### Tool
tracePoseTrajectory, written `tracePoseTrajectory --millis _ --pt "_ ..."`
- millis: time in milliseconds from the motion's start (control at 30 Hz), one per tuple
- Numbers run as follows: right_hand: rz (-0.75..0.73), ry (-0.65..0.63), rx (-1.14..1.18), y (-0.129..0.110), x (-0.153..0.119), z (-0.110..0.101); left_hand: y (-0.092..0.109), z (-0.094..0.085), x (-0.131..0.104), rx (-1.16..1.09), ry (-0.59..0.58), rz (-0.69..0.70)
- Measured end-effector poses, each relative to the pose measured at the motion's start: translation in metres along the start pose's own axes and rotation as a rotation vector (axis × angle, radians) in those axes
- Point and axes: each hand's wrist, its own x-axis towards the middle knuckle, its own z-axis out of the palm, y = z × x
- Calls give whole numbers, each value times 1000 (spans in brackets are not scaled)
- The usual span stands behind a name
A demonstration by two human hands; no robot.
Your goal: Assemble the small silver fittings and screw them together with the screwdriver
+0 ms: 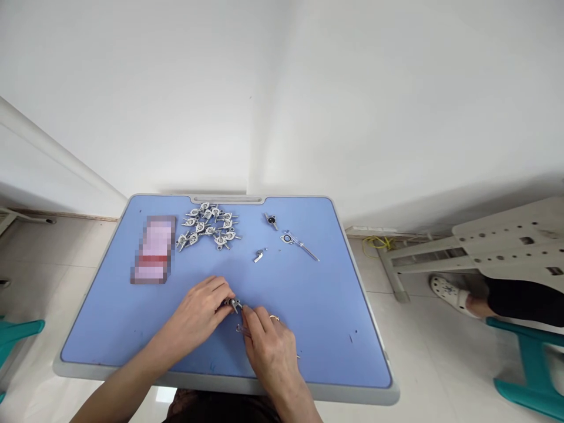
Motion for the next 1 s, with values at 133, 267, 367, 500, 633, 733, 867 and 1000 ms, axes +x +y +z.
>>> tracePoseTrajectory --millis 133,267,367,500,633,733,867,1000 --pt "-6 -2 6 0 1 0 -1 1 0 6 1 14" --pt "-2 -3 -4 0 1 -1 -1 1 0 13 -15 22" --pt "-1 -16 -8 0 -1 -3 -1 -1 0 20 -21 31" --pt "-6 -41 -3 1 -7 -7 -1 -1 0 21 -22 29" --pt "-2 -45 -29 1 -14 -8 -2 0 0 -1 -18 31" --pt "5 -42 -39 1 -15 -6 -4 1 0 -17 -16 21" --pt "11 -14 -29 0 -12 -5 -4 -1 1 -26 -14 18" --pt "58 -20 -19 -2 -4 -5 -4 -2 1 -27 -12 12"
